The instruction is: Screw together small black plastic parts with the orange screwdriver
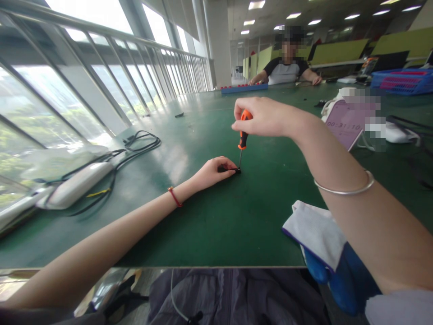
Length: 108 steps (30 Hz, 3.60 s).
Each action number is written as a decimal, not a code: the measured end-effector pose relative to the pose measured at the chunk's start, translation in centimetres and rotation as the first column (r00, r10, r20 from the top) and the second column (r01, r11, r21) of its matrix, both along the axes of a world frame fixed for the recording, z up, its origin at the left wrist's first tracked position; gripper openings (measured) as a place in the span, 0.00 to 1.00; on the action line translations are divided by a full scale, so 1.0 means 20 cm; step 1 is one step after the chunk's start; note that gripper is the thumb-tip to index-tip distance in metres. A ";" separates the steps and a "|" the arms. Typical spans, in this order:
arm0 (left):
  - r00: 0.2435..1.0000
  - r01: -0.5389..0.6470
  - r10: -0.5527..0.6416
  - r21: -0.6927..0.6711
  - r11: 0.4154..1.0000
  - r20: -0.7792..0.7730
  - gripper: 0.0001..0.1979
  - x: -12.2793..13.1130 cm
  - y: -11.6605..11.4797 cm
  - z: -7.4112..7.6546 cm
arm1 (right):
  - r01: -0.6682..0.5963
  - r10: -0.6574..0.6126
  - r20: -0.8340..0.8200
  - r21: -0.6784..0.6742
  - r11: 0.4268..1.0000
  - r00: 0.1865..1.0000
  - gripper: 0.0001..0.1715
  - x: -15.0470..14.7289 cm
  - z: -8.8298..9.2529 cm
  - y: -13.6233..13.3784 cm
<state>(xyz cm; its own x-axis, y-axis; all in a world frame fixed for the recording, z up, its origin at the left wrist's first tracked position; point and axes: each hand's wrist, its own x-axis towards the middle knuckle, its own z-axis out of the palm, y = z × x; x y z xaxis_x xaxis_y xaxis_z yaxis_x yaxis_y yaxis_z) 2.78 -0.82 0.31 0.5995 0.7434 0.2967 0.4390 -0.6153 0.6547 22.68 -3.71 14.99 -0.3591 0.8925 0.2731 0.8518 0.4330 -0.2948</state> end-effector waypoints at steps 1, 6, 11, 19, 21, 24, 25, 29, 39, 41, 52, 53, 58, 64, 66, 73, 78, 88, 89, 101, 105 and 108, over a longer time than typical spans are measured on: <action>1.000 0.001 -0.001 0.002 1.000 0.000 0.09 0.00 0.00 0.00 | -0.001 0.001 0.000 -0.013 1.000 1.000 0.16 0.00 0.00 -0.01; 1.000 0.006 -0.006 0.000 1.000 0.009 0.08 0.00 0.00 0.00 | -0.015 0.014 -0.019 -0.049 0.999 1.000 0.16 -0.02 0.01 -0.04; 1.000 0.009 -0.009 0.005 1.000 0.010 0.08 0.00 0.00 0.00 | -0.004 0.004 -0.003 -0.034 0.999 1.000 0.11 -0.03 0.02 -0.05; 1.000 0.001 -0.001 0.008 1.000 -0.002 0.08 0.00 0.00 0.00 | -0.007 0.006 -0.020 -0.088 0.996 1.000 0.13 -0.02 0.02 -0.04; 1.000 0.003 -0.003 0.011 1.000 -0.001 0.09 0.00 0.00 0.00 | -0.022 0.020 -0.033 -0.053 0.998 0.999 0.11 -0.02 0.01 -0.04; 1.000 0.005 -0.005 0.012 1.000 -0.002 0.09 0.00 0.00 0.00 | -0.032 0.030 -0.043 -0.048 0.998 0.999 0.11 -0.02 0.01 -0.03; 1.000 0.005 -0.005 0.011 1.000 -0.003 0.09 0.00 0.00 0.00 | -0.032 0.030 -0.042 -0.059 0.998 0.999 0.13 -0.02 0.01 -0.03; 1.000 0.000 0.000 0.004 1.000 -0.006 0.08 0.00 0.00 0.00 | -0.045 0.043 -0.028 -0.102 0.994 0.999 0.17 -0.01 0.01 -0.03; 1.000 0.005 -0.005 0.026 1.000 -0.015 0.09 0.00 0.00 0.00 | -0.065 0.059 -0.080 -0.080 0.995 0.995 0.18 -0.01 0.00 -0.03; 1.000 0.004 -0.003 0.026 1.000 -0.019 0.09 0.00 0.00 0.00 | -0.056 0.047 -0.088 -0.101 0.993 0.995 0.21 -0.01 0.00 -0.03; 1.000 0.004 -0.003 0.036 0.999 -0.024 0.08 0.00 0.00 0.00 | -0.050 0.045 -0.076 -0.071 0.996 0.996 0.16 -0.02 0.00 -0.03; 1.000 0.004 -0.003 0.037 0.999 -0.025 0.08 0.00 0.00 0.00 | -0.049 0.042 -0.076 -0.082 0.995 0.996 0.18 -0.01 0.00 -0.03; 1.000 0.008 -0.007 0.037 0.999 -0.024 0.09 0.00 0.00 0.00 | -0.040 0.036 -0.083 -0.051 0.998 0.996 0.09 -0.02 0.01 -0.03; 1.000 0.003 -0.001 0.046 0.999 -0.027 0.08 0.00 0.00 0.00 | -0.050 0.046 -0.078 -0.054 0.997 0.996 0.10 -0.03 0.01 -0.03; 1.000 0.000 0.001 0.046 0.999 -0.028 0.08 0.00 0.00 0.00 | -0.037 0.032 -0.080 -0.069 0.997 0.996 0.16 -0.03 0.00 -0.03; 1.000 0.005 -0.003 0.047 0.999 -0.027 0.08 0.00 0.00 0.00 | -0.059 0.052 -0.120 -0.051 0.997 0.991 0.11 -0.02 -0.01 -0.01; 0.999 0.004 -0.002 0.059 0.998 -0.036 0.08 0.00 0.00 0.00 | -0.039 0.028 -0.124 -0.086 0.996 0.992 0.11 -0.03 -0.01 -0.02; 0.999 0.003 -0.001 0.063 0.998 -0.037 0.09 0.00 0.00 0.00 | -0.080 0.064 -0.152 -0.100 0.992 0.986 0.09 -0.03 -0.01 -0.02; 0.999 0.005 -0.003 0.064 0.998 -0.036 0.09 0.00 0.00 0.00 | -0.088 0.072 -0.155 -0.101 0.991 0.985 0.09 -0.03 -0.01 -0.02; 0.999 0.008 -0.005 0.077 0.997 -0.035 0.08 0.00 0.00 0.00 | -0.057 0.038 -0.177 -0.102 0.993 0.984 0.06 -0.04 -0.02 -0.02; 0.999 0.002 0.001 0.077 0.997 -0.042 0.08 0.00 0.00 0.00 | -0.071 0.057 -0.190 -0.070 0.995 0.980 0.05 -0.03 -0.03 0.00; 0.999 0.003 0.001 0.077 0.997 -0.042 0.08 0.00 0.00 0.00 | -0.076 0.062 -0.192 -0.067 0.995 0.979 0.04 -0.03 -0.03 0.00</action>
